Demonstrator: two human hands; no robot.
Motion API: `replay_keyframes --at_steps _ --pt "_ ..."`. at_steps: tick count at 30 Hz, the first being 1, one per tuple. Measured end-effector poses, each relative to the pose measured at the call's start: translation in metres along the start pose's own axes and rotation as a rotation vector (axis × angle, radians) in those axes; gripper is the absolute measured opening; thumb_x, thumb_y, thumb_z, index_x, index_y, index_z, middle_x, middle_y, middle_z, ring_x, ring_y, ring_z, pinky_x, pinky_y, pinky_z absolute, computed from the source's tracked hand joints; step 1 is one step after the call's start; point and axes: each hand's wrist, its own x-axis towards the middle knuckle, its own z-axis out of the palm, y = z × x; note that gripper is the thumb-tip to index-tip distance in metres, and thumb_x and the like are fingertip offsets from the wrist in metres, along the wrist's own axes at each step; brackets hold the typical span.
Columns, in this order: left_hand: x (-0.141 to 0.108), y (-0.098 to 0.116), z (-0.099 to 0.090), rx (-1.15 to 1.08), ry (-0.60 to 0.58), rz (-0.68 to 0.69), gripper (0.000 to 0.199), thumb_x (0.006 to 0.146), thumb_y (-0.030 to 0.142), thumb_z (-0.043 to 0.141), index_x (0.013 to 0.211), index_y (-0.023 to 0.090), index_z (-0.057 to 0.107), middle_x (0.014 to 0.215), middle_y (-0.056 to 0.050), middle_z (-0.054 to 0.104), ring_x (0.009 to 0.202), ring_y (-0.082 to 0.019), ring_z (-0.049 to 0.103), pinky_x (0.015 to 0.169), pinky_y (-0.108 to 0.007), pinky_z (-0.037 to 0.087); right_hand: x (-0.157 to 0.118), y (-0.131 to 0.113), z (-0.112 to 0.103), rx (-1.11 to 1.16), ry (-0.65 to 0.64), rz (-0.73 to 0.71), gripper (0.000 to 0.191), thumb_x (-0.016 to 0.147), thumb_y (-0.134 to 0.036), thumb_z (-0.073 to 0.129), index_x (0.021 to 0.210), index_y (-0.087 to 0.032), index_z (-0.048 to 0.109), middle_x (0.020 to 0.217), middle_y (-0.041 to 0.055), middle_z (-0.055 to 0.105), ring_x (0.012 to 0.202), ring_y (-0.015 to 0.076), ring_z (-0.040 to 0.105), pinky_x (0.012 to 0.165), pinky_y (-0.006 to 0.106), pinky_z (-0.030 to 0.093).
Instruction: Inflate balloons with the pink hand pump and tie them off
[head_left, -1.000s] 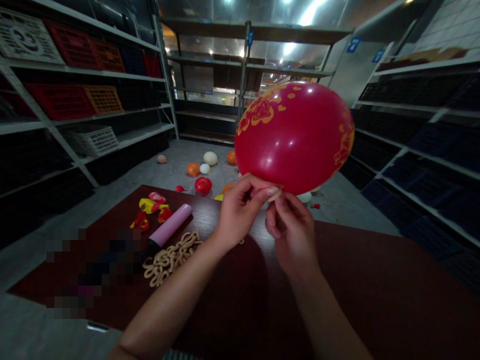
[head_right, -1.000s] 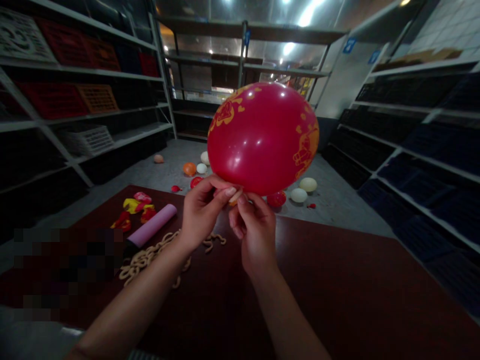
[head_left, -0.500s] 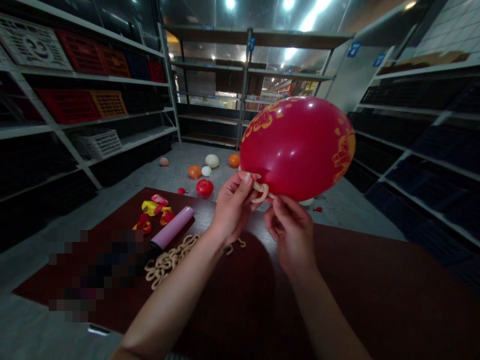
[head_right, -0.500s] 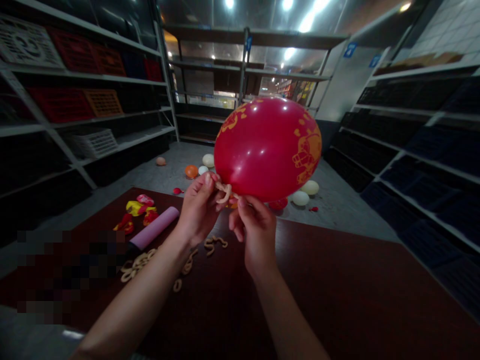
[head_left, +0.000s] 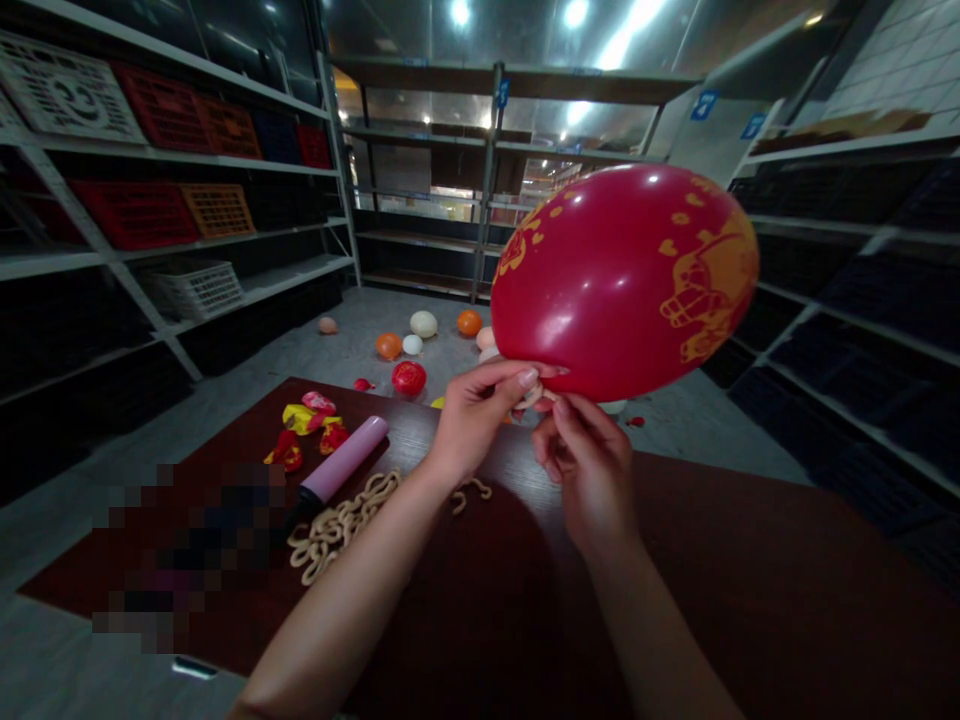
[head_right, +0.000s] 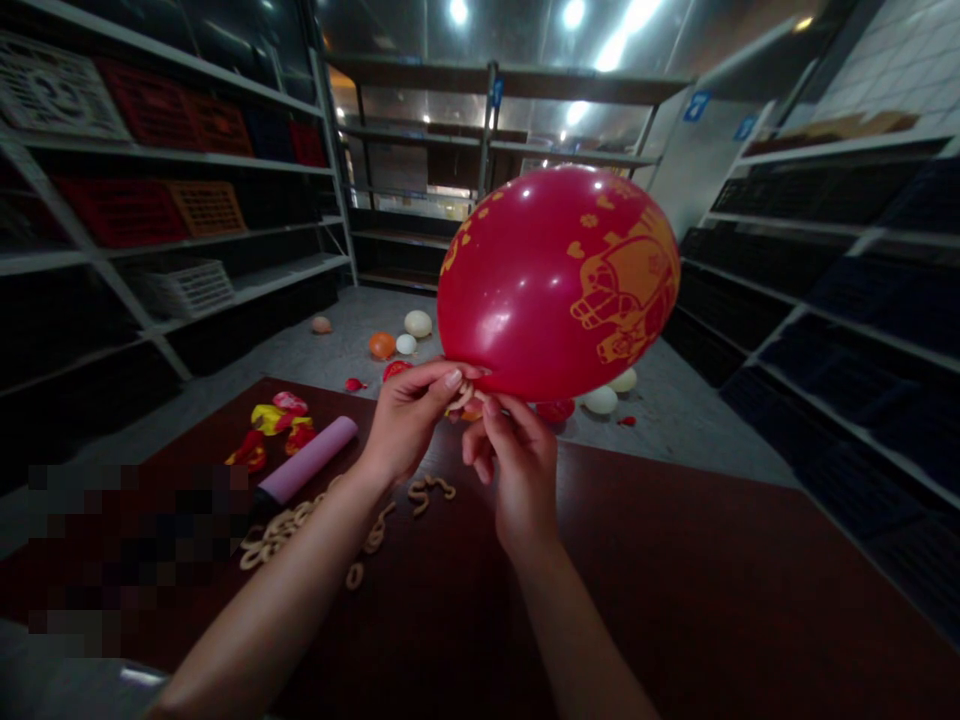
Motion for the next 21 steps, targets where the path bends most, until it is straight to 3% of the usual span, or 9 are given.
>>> replay_keyframes --at_steps 5,10,14,17,21 --pt "0.0 0.0 0.001 -0.259 0.058 -0.076 0.027 0.084 0.046 0.068 0.086 0.019 0.071 0.061 0.003 0.053 0.049 -0.006 0.039 0.046 -0.02 0.031 0.004 0.008 -0.005 -0.05 -0.001 0.03 0.025 0.082 -0.043 0.066 0.081 -0.018 0.066 0.045 -0.0054 0.053 0.036 0.006 0.037 0.035 0.02 0.021" --pt "0.0 0.007 0.002 -0.52 0.101 -0.237 0.025 0.085 0.044 0.068 0.087 0.019 0.066 0.06 0.004 0.048 0.05 -0.007 0.042 0.052 -0.021 0.042 0.007 0.014 -0.008 -0.044 -0.055 0.098 0.025 0.082 -0.042 0.065 0.076 -0.017 0.065 0.042 -0.0055 0.05 0.034 0.0057 0.036 0.035 0.02 0.02" --pt "0.002 0.018 -0.003 -0.643 0.171 -0.326 0.021 0.091 0.038 0.063 0.084 0.018 0.063 0.056 0.007 0.038 0.045 -0.005 0.031 0.05 -0.018 0.04 0.006 0.013 -0.008 -0.019 -0.096 0.133 0.027 0.083 -0.043 0.065 0.073 -0.018 0.063 0.04 -0.0067 0.047 0.033 0.0049 0.032 0.035 0.02 0.018" --pt "0.004 0.022 -0.007 -0.705 0.25 -0.334 0.018 0.094 0.031 0.06 0.083 0.017 0.063 0.057 0.006 0.04 0.044 -0.004 0.029 0.046 -0.015 0.034 0.005 0.012 -0.006 -0.022 -0.12 0.15 0.029 0.082 -0.044 0.065 0.072 -0.017 0.063 0.038 -0.0071 0.045 0.032 0.0046 0.031 0.035 0.021 0.017" --pt "0.005 0.02 -0.006 -0.713 0.27 -0.318 0.017 0.093 0.033 0.061 0.088 0.017 0.065 0.063 0.005 0.05 0.048 -0.003 0.039 0.046 -0.014 0.034 0.005 0.013 -0.004 -0.001 -0.131 0.165 0.03 0.082 -0.045 0.065 0.072 -0.017 0.062 0.038 -0.0068 0.046 0.031 0.0046 0.03 0.035 0.021 0.017"
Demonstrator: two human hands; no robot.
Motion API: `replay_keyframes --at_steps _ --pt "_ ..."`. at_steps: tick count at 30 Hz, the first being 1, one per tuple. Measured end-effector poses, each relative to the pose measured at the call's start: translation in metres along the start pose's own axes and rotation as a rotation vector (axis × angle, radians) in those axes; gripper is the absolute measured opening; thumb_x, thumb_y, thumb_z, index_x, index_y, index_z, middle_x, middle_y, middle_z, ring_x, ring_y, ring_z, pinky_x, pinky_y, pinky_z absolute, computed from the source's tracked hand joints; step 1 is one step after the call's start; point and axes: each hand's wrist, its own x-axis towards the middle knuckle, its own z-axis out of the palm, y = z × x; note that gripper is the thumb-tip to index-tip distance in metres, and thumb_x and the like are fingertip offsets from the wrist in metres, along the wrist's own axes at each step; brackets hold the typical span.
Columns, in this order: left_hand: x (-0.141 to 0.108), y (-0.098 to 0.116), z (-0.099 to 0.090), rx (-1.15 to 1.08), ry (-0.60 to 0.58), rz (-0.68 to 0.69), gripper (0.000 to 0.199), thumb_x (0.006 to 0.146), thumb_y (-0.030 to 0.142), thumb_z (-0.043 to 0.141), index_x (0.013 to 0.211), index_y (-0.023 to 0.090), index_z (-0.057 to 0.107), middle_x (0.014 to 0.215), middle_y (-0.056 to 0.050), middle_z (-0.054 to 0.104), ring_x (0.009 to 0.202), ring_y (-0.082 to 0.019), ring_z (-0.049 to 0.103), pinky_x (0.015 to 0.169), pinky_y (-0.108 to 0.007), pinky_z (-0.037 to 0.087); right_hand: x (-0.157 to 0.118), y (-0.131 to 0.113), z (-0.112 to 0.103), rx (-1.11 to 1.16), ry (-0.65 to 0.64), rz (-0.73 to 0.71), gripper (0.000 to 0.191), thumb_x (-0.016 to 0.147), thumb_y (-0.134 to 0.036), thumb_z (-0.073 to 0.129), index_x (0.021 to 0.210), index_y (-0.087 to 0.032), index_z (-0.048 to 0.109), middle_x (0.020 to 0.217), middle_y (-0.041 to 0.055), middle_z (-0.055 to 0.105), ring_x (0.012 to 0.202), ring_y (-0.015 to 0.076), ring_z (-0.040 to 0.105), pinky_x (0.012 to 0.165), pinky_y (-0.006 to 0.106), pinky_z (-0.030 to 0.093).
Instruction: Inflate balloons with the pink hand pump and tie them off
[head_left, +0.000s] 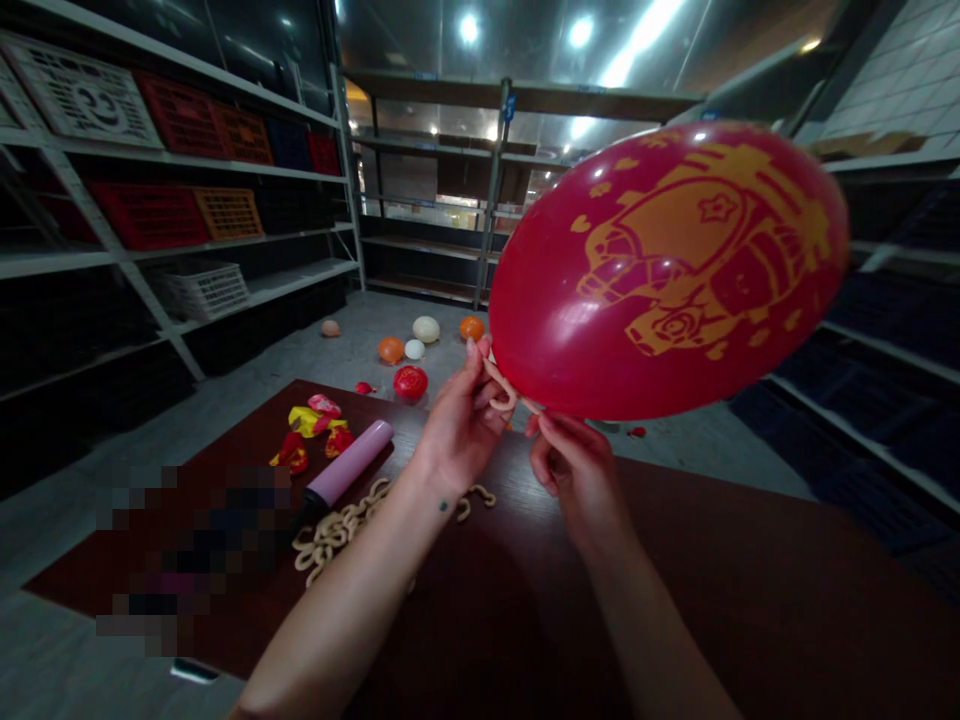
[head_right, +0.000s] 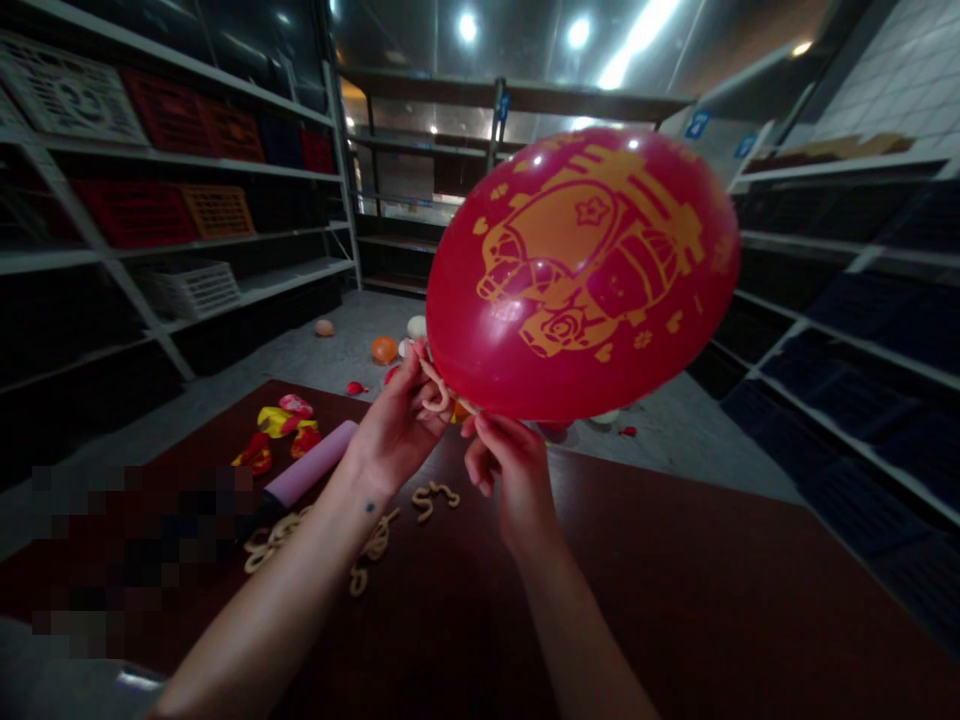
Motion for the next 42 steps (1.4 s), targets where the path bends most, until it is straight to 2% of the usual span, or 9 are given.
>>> replay_keyframes --at_steps 5,11,13,18,25,30,35,40,42 --pt "-0.002 -0.014 0.002 0.053 -0.03 0.052 0.017 0.086 0.033 0.069 0.095 0.018 0.068 0.073 0.0 0.06 0.058 -0.006 0.052 0.051 -0.017 0.041 0.002 0.0 -0.002 0.025 0.014 -0.006 0.025 0.081 -0.043 0.066 0.073 -0.019 0.063 0.042 -0.0063 0.049 0.032 0.0046 0.032 0.034 0.021 0.016" --pt "-0.003 -0.027 0.004 0.081 -0.117 0.095 0.022 0.079 0.019 0.075 0.1 0.019 0.071 0.063 0.002 0.057 0.053 -0.006 0.048 0.053 -0.017 0.041 0.001 -0.007 -0.005 0.017 0.036 -0.059 0.025 0.084 -0.041 0.062 0.074 -0.019 0.064 0.046 -0.0054 0.05 0.036 0.0046 0.035 0.037 0.021 0.019" --pt "-0.001 -0.03 0.001 0.121 -0.103 0.116 0.017 0.082 0.028 0.073 0.094 0.016 0.072 0.062 0.001 0.057 0.052 -0.006 0.048 0.051 -0.017 0.039 0.001 -0.008 -0.006 0.002 0.037 -0.062 0.026 0.085 -0.042 0.061 0.075 -0.019 0.064 0.044 -0.0057 0.049 0.036 0.005 0.034 0.037 0.021 0.019" --pt "0.001 -0.034 -0.005 0.209 -0.059 0.141 0.035 0.086 0.047 0.065 0.076 0.014 0.067 0.054 0.004 0.045 0.047 -0.006 0.037 0.046 -0.018 0.031 0.004 -0.009 -0.014 -0.041 0.057 -0.063 0.027 0.085 -0.043 0.062 0.072 -0.019 0.062 0.043 -0.006 0.048 0.036 0.005 0.034 0.038 0.021 0.02" --pt "0.004 -0.027 -0.001 0.009 0.077 0.019 0.028 0.086 0.038 0.069 0.073 0.015 0.062 0.059 0.003 0.051 0.051 -0.006 0.044 0.048 -0.018 0.032 0.016 -0.006 -0.027 -0.022 0.162 0.029 0.031 0.071 -0.044 0.073 0.064 -0.017 0.061 0.049 -0.004 0.052 0.037 0.0037 0.032 0.037 0.022 0.016" --pt "0.007 -0.023 -0.002 -0.026 0.106 0.034 0.026 0.086 0.036 0.069 0.073 0.015 0.061 0.061 0.003 0.053 0.053 -0.007 0.047 0.053 -0.018 0.038 0.019 -0.002 -0.029 -0.04 0.129 0.058 0.033 0.07 -0.047 0.072 0.064 -0.017 0.061 0.045 -0.0046 0.048 0.036 0.004 0.031 0.037 0.022 0.016" --pt "0.004 -0.026 -0.002 0.146 0.06 0.211 0.029 0.083 0.042 0.071 0.074 0.015 0.064 0.066 0.001 0.057 0.062 -0.009 0.053 0.061 -0.02 0.043 0.02 -0.01 -0.037 -0.121 0.08 0.034 0.039 0.072 -0.055 0.068 0.069 -0.016 0.064 0.046 -0.002 0.053 0.037 0.007 0.038 0.038 0.022 0.023" --pt "-0.01 -0.026 0.003 0.449 0.082 0.522 0.03 0.083 0.046 0.069 0.075 0.017 0.067 0.066 0.001 0.057 0.059 -0.009 0.05 0.056 -0.019 0.04 0.015 -0.03 -0.05 -0.069 0.204 -0.086 0.035 0.075 -0.052 0.066 0.082 -0.017 0.067 0.07 0.001 0.062 0.046 0.0084 0.048 0.041 0.022 0.03" --pt "-0.007 -0.026 0.008 0.579 0.083 0.608 0.031 0.084 0.047 0.068 0.074 0.017 0.067 0.067 0.0 0.06 0.059 -0.009 0.05 0.054 -0.02 0.039 0.011 -0.038 -0.054 -0.063 0.238 -0.113 0.032 0.078 -0.05 0.065 0.086 -0.019 0.067 0.076 0.0007 0.063 0.048 0.0082 0.049 0.042 0.023 0.032"
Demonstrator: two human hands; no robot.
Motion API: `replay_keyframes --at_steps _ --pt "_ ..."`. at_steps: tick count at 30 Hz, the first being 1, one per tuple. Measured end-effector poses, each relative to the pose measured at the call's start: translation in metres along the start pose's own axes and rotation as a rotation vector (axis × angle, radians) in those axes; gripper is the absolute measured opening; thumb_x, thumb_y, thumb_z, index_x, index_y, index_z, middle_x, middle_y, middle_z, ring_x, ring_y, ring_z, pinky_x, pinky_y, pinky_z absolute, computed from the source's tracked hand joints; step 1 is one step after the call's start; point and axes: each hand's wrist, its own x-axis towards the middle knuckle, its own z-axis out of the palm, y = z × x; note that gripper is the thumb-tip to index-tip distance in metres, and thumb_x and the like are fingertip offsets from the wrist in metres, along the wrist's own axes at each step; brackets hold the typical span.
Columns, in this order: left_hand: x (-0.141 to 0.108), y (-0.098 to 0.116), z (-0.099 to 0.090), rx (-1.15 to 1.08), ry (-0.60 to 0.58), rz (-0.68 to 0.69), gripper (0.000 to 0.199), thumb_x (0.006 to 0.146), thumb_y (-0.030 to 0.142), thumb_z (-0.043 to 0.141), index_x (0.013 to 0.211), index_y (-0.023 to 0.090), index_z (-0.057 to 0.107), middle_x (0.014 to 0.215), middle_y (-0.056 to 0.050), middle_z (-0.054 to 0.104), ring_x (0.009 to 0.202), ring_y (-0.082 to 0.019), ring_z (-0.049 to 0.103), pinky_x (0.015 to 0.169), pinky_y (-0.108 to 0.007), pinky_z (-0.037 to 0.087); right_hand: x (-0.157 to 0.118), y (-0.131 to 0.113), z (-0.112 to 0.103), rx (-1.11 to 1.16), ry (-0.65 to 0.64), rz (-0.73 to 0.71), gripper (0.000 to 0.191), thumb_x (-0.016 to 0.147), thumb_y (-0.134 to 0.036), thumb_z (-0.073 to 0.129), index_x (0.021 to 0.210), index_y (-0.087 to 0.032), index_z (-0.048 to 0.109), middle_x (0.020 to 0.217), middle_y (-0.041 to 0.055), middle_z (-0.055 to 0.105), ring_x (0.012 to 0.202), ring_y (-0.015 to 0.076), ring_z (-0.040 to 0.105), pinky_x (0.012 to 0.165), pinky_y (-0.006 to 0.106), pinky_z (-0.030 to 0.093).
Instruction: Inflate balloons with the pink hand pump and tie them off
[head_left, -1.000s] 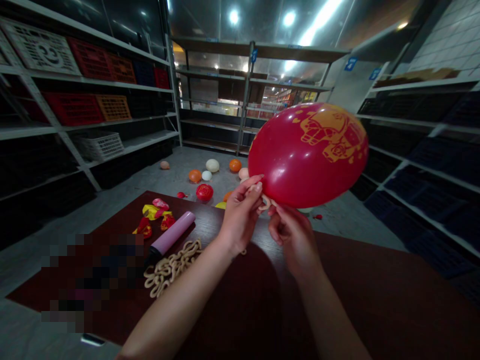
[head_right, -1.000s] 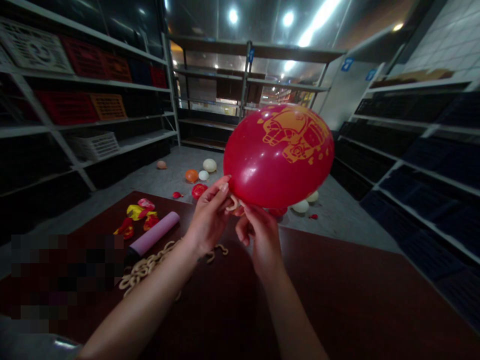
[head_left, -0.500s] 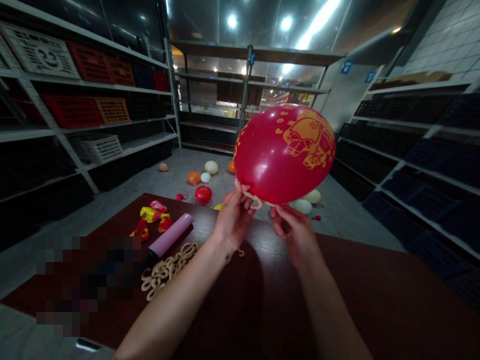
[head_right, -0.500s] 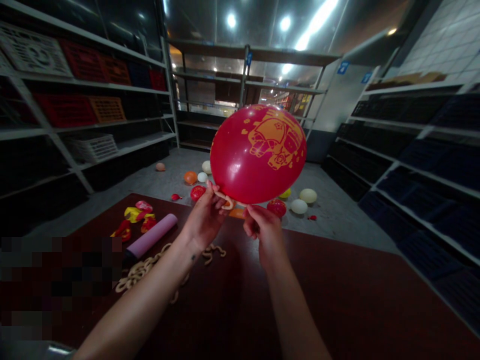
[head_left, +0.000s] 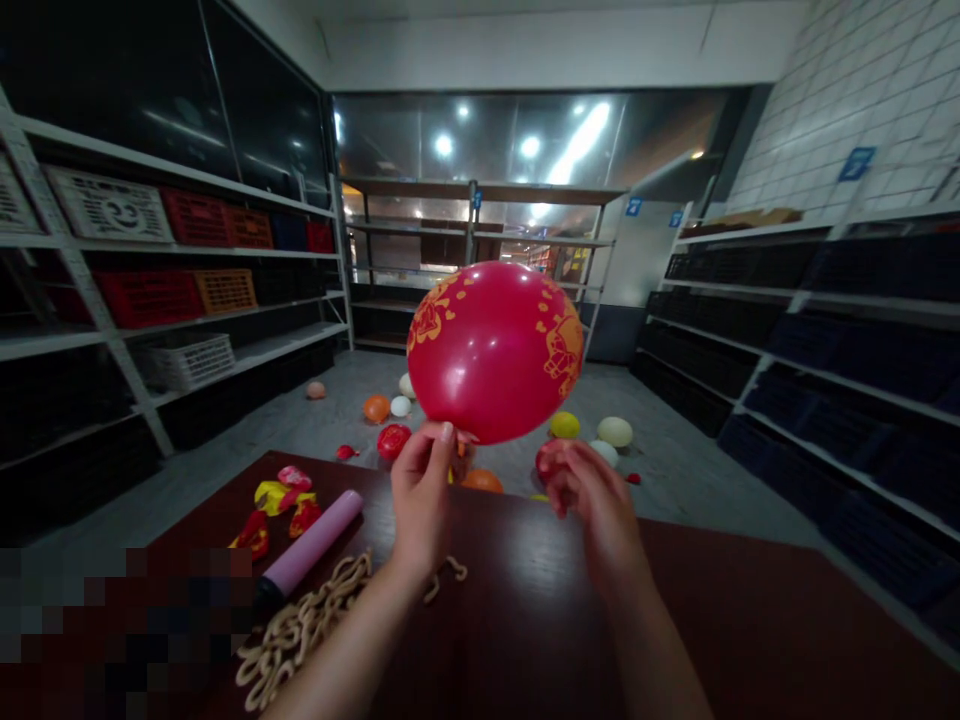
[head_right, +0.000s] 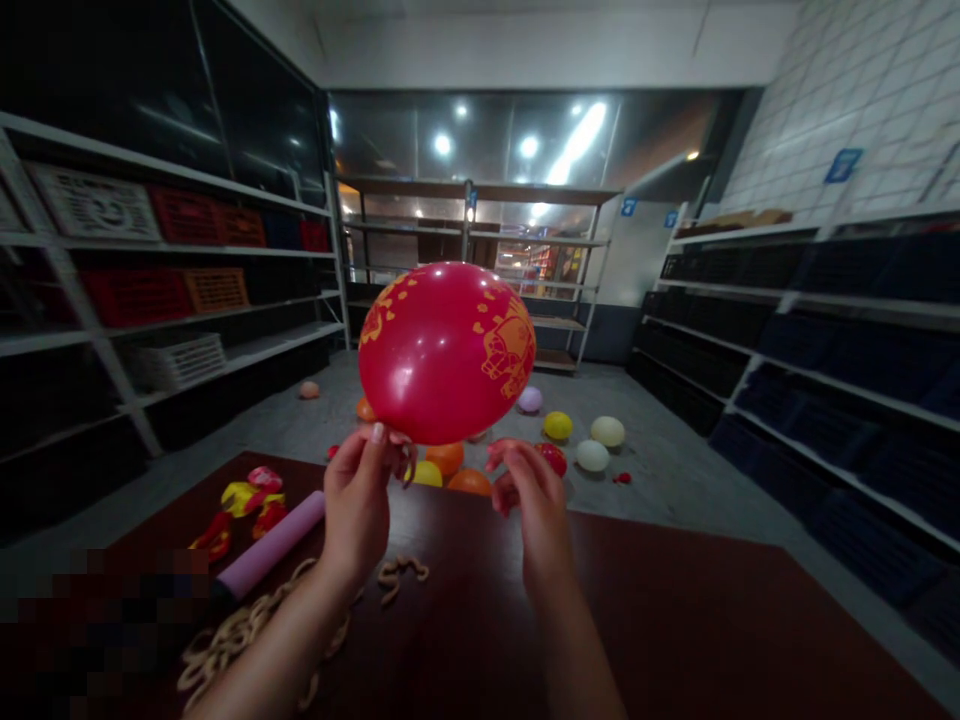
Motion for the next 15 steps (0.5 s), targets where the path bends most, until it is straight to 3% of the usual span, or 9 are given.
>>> replay_keyframes --at_steps 3,5,7,9,10,12,15 --pt "0.029 -0.007 0.022 0.155 -0.066 0.074 0.031 0.085 0.048 0.065 0.078 0.018 0.069 0.074 -0.004 0.064 0.066 -0.013 0.056 0.059 -0.022 0.044 -0.003 -0.009 -0.006 0.028 0.025 -0.018 0.028 0.081 -0.047 0.064 0.089 -0.02 0.067 0.082 0.0006 0.063 0.05 0.0079 0.049 0.044 0.023 0.033" --pt "0.064 -0.015 0.045 0.222 -0.197 0.032 0.035 0.084 0.049 0.066 0.105 0.021 0.07 0.1 -0.009 0.069 0.083 -0.018 0.062 0.064 -0.024 0.048 -0.005 -0.014 -0.01 0.067 0.038 -0.033 0.027 0.08 -0.047 0.066 0.087 -0.02 0.067 0.082 0.0007 0.062 0.05 0.0082 0.049 0.044 0.023 0.033" --pt "0.101 -0.021 0.069 0.266 -0.365 -0.116 0.054 0.085 0.045 0.066 0.136 0.032 0.054 0.141 -0.009 0.053 0.114 -0.022 0.058 0.079 -0.027 0.05 -0.005 -0.017 -0.014 0.105 0.05 -0.051 0.027 0.079 -0.047 0.067 0.085 -0.02 0.067 0.081 0.0008 0.062 0.05 0.0087 0.048 0.043 0.023 0.032" --pt "0.128 -0.021 0.088 0.31 -0.377 -0.221 0.066 0.088 0.042 0.062 0.149 0.035 0.036 0.156 -0.01 0.035 0.124 -0.026 0.053 0.083 -0.031 0.049 -0.005 -0.019 -0.017 0.134 0.046 -0.067 0.027 0.078 -0.047 0.067 0.085 -0.021 0.067 0.079 0.0009 0.062 0.049 0.0092 0.047 0.042 0.023 0.032" --pt "0.136 -0.02 0.094 0.311 -0.402 -0.209 0.068 0.089 0.04 0.061 0.151 0.033 0.033 0.159 -0.01 0.028 0.127 -0.026 0.052 0.086 -0.032 0.047 -0.005 -0.02 -0.019 0.144 0.039 -0.074 0.028 0.079 -0.048 0.067 0.085 -0.021 0.067 0.079 0.0008 0.062 0.049 0.0093 0.046 0.042 0.024 0.032" --pt "0.139 -0.014 0.097 0.292 -0.453 -0.196 0.064 0.091 0.04 0.058 0.149 0.029 0.036 0.157 -0.012 0.032 0.125 -0.025 0.054 0.091 -0.033 0.044 -0.005 -0.02 -0.021 0.152 0.027 -0.086 0.028 0.08 -0.049 0.065 0.085 -0.022 0.068 0.078 0.0008 0.062 0.049 0.0096 0.046 0.043 0.024 0.033" --pt "0.123 -0.007 0.081 0.303 -0.495 -0.228 0.058 0.089 0.043 0.059 0.143 0.027 0.045 0.151 -0.013 0.042 0.121 -0.025 0.058 0.091 -0.034 0.043 -0.007 -0.02 -0.02 0.15 -0.01 -0.103 0.03 0.079 -0.052 0.065 0.083 -0.022 0.069 0.077 0.0011 0.062 0.048 0.0098 0.045 0.042 0.024 0.033"
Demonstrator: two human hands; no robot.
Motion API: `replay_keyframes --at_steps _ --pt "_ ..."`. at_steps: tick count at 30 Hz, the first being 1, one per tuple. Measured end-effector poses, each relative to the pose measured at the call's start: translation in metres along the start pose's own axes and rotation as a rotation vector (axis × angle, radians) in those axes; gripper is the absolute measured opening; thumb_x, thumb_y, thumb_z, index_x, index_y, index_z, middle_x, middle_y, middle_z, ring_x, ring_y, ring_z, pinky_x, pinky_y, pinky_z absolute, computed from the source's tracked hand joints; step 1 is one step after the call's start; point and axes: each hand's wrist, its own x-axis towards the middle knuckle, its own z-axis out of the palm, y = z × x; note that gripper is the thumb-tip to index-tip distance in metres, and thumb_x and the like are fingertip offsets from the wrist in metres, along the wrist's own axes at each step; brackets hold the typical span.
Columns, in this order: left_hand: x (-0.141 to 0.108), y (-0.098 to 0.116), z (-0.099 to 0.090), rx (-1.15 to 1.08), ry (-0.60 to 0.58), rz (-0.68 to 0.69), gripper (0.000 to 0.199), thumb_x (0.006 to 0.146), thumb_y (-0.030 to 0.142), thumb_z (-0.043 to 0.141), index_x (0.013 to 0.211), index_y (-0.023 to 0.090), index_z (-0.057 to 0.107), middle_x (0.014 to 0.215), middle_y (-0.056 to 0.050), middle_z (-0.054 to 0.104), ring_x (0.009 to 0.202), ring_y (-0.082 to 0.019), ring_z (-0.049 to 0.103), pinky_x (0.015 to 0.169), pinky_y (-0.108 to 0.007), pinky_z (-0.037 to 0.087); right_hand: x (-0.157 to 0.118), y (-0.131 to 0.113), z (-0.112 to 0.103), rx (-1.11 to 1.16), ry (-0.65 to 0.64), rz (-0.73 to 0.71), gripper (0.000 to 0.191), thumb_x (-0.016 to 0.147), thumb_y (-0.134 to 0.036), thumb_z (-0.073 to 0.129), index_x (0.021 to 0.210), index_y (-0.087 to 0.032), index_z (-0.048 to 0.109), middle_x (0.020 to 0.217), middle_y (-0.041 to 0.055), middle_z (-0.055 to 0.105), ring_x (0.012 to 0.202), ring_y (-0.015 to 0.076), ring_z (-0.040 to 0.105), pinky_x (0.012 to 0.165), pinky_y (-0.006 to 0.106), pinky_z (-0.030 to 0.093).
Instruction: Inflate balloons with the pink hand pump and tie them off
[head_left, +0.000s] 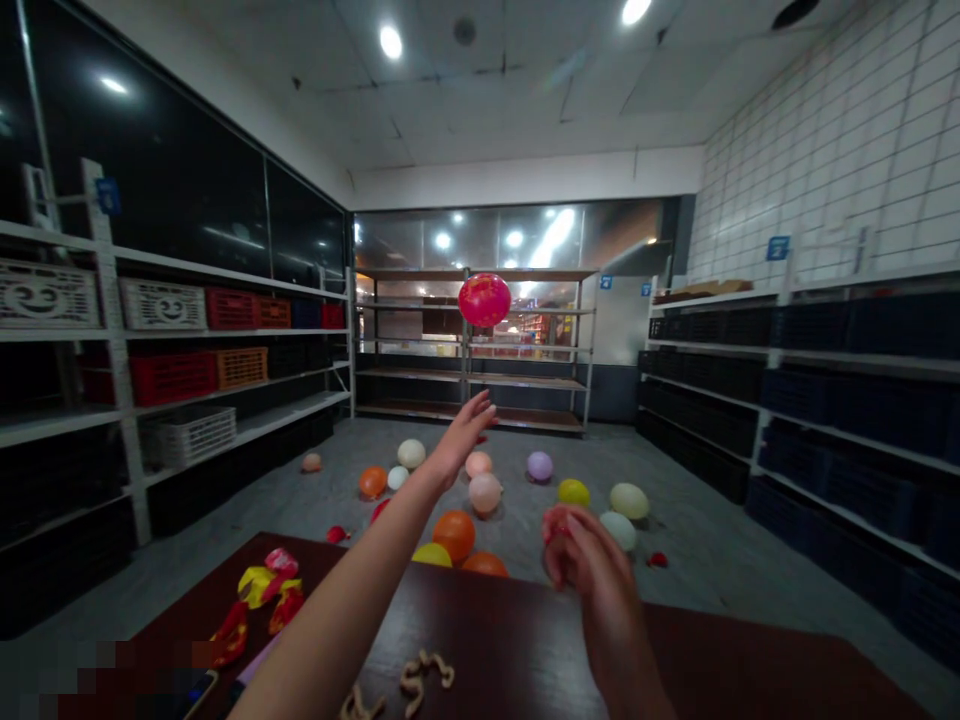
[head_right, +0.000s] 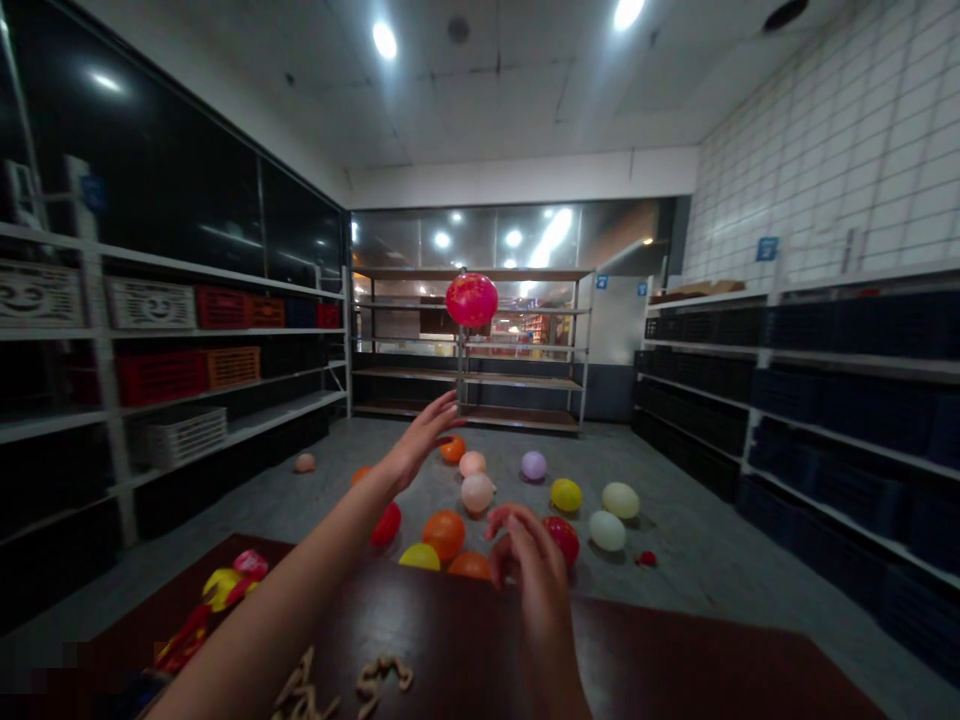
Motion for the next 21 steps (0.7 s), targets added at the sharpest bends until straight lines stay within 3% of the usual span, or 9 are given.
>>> replay_keyframes --at_steps 4,9,13,17,21 --pt "-0.044 -0.016 -0.028 0.056 0.089 -0.095 0.049 0.09 0.041 0.057 0.135 0.022 0.051 0.142 -0.014 0.053 0.118 -0.024 0.06 0.091 -0.035 0.042 -0.008 0.0 0.014 0.003 -0.057 -0.003 0.03 0.078 -0.051 0.067 0.083 -0.021 0.068 0.077 0.0012 0.062 0.048 0.0099 0.047 0.042 0.024 0.034" --pt "-0.11 -0.041 -0.083 0.078 0.209 -0.194 0.042 0.088 0.041 0.058 0.124 0.019 0.059 0.128 -0.014 0.063 0.111 -0.023 0.063 0.088 -0.035 0.045 -0.021 0.018 0.035 -0.091 -0.146 0.027 0.033 0.077 -0.051 0.065 0.081 -0.018 0.066 0.075 0.0003 0.061 0.046 0.0077 0.047 0.042 0.022 0.034" --pt "-0.17 -0.058 -0.128 0.118 0.346 -0.191 0.036 0.088 0.036 0.055 0.116 0.014 0.061 0.118 -0.016 0.067 0.102 -0.022 0.066 0.087 -0.034 0.048 -0.036 0.058 0.041 -0.18 -0.219 0.092 0.031 0.078 -0.048 0.06 0.085 -0.018 0.064 0.075 -0.0012 0.061 0.046 0.0072 0.049 0.043 0.021 0.035" --pt "-0.229 -0.074 -0.167 0.345 0.426 -0.223 0.029 0.09 0.03 0.051 0.109 0.012 0.063 0.108 -0.015 0.07 0.1 -0.022 0.066 0.09 -0.035 0.048 -0.062 0.107 0.043 -0.229 -0.288 0.203 0.034 0.075 -0.05 0.061 0.081 -0.017 0.063 0.068 -0.0027 0.059 0.043 0.0067 0.046 0.04 0.021 0.033" --pt "-0.281 -0.091 -0.193 0.68 0.478 -0.21 0.021 0.088 0.023 0.054 0.104 0.014 0.065 0.11 -0.012 0.069 0.104 -0.023 0.063 0.098 -0.036 0.044 -0.089 0.144 0.043 -0.29 -0.337 0.212 0.033 0.077 -0.05 0.059 0.084 -0.018 0.062 0.067 -0.0039 0.057 0.045 0.0068 0.044 0.042 0.021 0.034"
